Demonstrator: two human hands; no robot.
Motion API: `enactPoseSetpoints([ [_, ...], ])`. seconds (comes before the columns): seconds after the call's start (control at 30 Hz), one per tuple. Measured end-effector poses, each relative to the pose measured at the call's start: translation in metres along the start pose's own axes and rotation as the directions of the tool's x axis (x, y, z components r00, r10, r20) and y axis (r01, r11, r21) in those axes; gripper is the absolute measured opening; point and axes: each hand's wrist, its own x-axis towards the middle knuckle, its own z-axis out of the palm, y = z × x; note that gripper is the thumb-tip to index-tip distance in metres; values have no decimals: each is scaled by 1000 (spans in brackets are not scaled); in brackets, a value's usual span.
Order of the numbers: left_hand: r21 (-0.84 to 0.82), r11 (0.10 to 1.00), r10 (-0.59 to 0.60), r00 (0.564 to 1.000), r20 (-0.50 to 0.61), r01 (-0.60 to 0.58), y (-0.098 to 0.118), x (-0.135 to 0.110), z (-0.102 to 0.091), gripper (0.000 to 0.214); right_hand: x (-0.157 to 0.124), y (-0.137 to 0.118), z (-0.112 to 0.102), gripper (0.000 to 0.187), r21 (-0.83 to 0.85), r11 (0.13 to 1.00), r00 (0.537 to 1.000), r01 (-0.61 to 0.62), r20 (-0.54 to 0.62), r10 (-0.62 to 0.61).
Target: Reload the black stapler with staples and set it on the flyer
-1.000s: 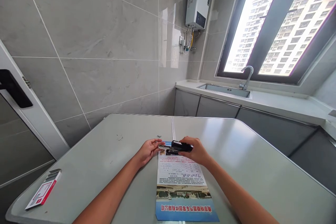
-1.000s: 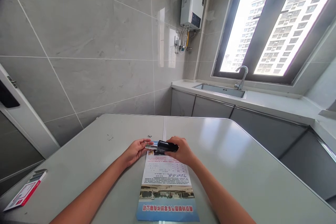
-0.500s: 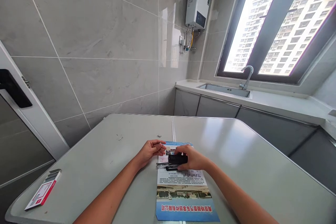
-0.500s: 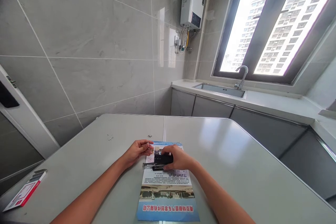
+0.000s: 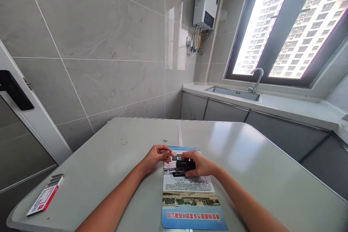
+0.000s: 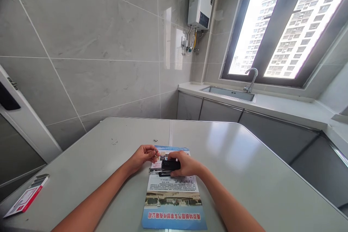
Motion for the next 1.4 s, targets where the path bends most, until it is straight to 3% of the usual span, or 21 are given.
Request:
enactPoseSetpoints([
  [0.1, 33, 999, 22, 1000, 9, -22, 0, 0, 1, 44, 1, -3, -3, 40, 72, 997, 999, 35, 3, -35],
  [0.2, 43, 998, 36, 999, 18, -36, -1, 0, 1, 50, 3, -11, -5, 41, 124, 983, 987, 135, -108, -122],
  [0.33, 47, 996, 68, 997, 38, -70, -2, 1, 1, 51, 6, -27, -4, 41, 43, 972, 956, 231, -194, -218],
  [0.53, 82, 994, 75, 996, 53, -79, 4, -2, 6, 52, 7, -40, 0, 47, -37, 979, 974, 203, -99, -205],
  [0.73, 99, 993, 54, 996, 74, -62, 5, -3, 7, 49, 8, -39, -1, 51, -14, 976, 972, 216, -90, -216],
  [1.2, 71, 994, 82, 996, -30, -80, -3, 4, 3, 51, 10, -33, 5, 37, 34, 973, 960, 229, -175, -219],
  [1.3, 172, 976, 155, 982, -106, -135, -5, 7, -5, 40, 11, -26, 2, 35, 37, 983, 958, 182, -231, -169],
  [1.37, 389, 914, 196, 964, -179, -114, -6, 9, -16, 31, 10, -11, -4, 33, 40, 995, 951, 93, -299, -77],
  [1.4, 538, 839, 216, 957, -192, -81, -7, 10, -22, 27, 9, -1, -7, 33, 39, 999, 942, 26, -336, -11],
])
